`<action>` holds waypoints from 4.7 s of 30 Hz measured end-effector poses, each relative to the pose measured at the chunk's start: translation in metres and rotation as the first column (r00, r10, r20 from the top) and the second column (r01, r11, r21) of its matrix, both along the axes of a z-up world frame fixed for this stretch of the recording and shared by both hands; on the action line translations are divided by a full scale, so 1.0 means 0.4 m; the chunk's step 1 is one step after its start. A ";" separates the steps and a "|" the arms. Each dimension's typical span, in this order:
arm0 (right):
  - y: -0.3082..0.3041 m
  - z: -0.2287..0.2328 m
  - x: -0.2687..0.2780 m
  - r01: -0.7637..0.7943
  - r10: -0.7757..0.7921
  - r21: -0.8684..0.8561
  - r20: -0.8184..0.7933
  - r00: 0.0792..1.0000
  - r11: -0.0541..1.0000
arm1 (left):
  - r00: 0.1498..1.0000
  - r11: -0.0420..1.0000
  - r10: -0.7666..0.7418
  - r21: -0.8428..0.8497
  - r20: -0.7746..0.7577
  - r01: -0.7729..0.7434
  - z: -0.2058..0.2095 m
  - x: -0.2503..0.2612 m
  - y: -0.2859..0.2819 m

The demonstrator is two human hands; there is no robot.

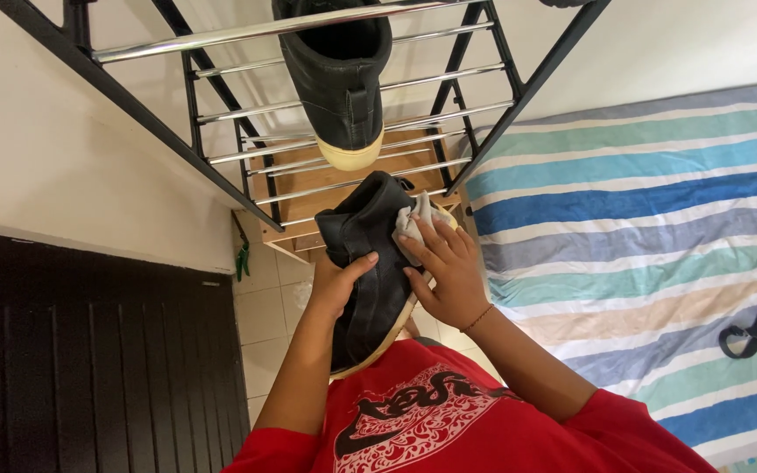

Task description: The person wipes a black shoe with a white cloth, cleaning the upper, sides, and sole. The shoe is rotated and turned over to access different surfaces during the cleaning process.

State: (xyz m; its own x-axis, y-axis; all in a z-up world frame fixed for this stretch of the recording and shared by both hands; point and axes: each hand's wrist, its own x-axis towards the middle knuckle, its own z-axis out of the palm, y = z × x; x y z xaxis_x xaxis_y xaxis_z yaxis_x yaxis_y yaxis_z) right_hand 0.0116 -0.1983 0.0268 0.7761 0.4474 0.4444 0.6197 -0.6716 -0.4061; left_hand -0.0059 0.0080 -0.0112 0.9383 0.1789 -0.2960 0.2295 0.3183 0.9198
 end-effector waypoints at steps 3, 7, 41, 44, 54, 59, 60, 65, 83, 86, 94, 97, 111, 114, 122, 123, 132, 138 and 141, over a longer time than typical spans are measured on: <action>-0.003 -0.008 0.003 0.009 -0.009 -0.010 -0.009 1.000 1.000 | 1.000 1.000 -0.014 0.009 -0.016 0.014 0.004 0.005 0.008; -0.012 -0.017 0.005 0.015 -0.016 -0.008 -0.032 0.999 1.000 | 1.000 1.000 -0.014 0.014 -0.008 0.014 -0.002 0.012 -0.007; -0.090 -0.149 0.008 -0.243 0.232 -0.147 -0.091 0.969 0.959 | 0.975 0.999 0.023 0.039 -0.223 -0.014 -0.062 0.018 -0.058; -0.072 -0.142 -0.108 -0.565 0.548 -0.023 -0.212 0.809 0.825 | 0.964 0.999 0.026 0.052 -0.265 -0.012 -0.098 0.042 -0.054; -0.178 -0.259 0.099 -0.142 0.160 -0.454 0.001 0.987 0.880 | 0.960 1.000 -0.013 0.007 -0.279 0.016 -0.055 0.046 -0.052; -0.042 0.006 -0.113 -0.627 0.620 0.092 -0.317 0.718 0.774 | 0.947 0.989 0.093 0.135 -0.307 -0.054 -0.096 0.093 -0.050; -0.038 0.017 -0.117 -0.644 0.638 0.085 -0.289 0.714 0.760 | 0.937 0.989 0.104 0.137 -0.334 -0.061 -0.053 0.088 -0.048; -0.144 -0.092 0.100 -0.222 0.207 -0.145 -0.109 0.972 0.964 | 0.948 0.992 0.058 0.121 -0.314 -0.021 -0.040 0.104 -0.029; -0.090 -0.118 0.021 -0.366 0.277 -0.179 -0.385 0.880 0.913 | 0.933 0.987 -0.020 0.140 -0.359 0.075 -0.041 0.153 -0.009; -0.041 -0.081 -0.068 -0.607 0.559 0.070 -0.485 0.672 0.791 | 0.929 0.972 -0.022 0.210 -0.369 0.107 -0.062 0.156 -0.012; -0.133 -0.066 0.135 -0.124 0.084 -0.362 -0.125 0.989 0.924 | 0.941 0.990 -0.008 0.131 -0.339 0.056 -0.002 0.147 -0.017; -0.040 0.052 0.020 -0.245 0.424 0.395 -0.470 0.774 0.886 | 0.920 0.985 -0.034 0.143 -0.389 0.097 0.024 0.142 -0.011; -0.037 -0.031 0.083 -0.417 0.503 0.285 -0.406 0.763 0.863 | 0.934 0.998 -0.037 0.029 -0.355 0.050 -0.108 0.159 -0.023; -0.030 -0.097 -0.039 -0.659 0.621 -0.039 -0.298 0.725 0.751 | 0.949 0.998 0.026 0.064 -0.315 -0.006 -0.126 0.147 -0.024; -0.101 -0.131 0.186 -0.010 0.051 -0.540 0.060 0.997 0.842 | 0.950 0.999 -0.046 -0.042 -0.309 0.034 -0.122 0.131 -0.043; -0.080 -0.115 0.174 0.005 0.023 -0.564 0.043 0.999 0.826 | 0.952 0.998 -0.046 -0.058 -0.302 0.030 -0.126 0.133 -0.050; -0.162 -0.207 0.201 -0.190 0.245 -0.516 0.040 0.969 0.835 | 0.962 0.984 -0.134 -0.144 -0.237 0.102 -0.153 0.108 -0.037; -0.073 -0.200 0.111 -0.359 0.346 -0.271 -0.096 0.933 0.893 | 0.972 0.981 -0.133 -0.163 -0.194 0.102 -0.214 0.101 -0.040; -0.084 -0.184 0.128 -0.347 0.351 -0.298 -0.043 0.935 0.889 | 0.964 0.985 -0.156 -0.099 -0.214 0.138 -0.293 0.104 -0.020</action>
State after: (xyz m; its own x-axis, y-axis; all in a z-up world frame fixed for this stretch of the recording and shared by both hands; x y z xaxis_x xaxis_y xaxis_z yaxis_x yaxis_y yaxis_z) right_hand 0.0628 -0.2321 -0.0468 0.5413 0.8006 0.2569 0.8397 -0.4991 -0.2140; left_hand 0.0356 0.0001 -0.1284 0.8626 0.0100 -0.5058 0.4731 0.3383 0.8135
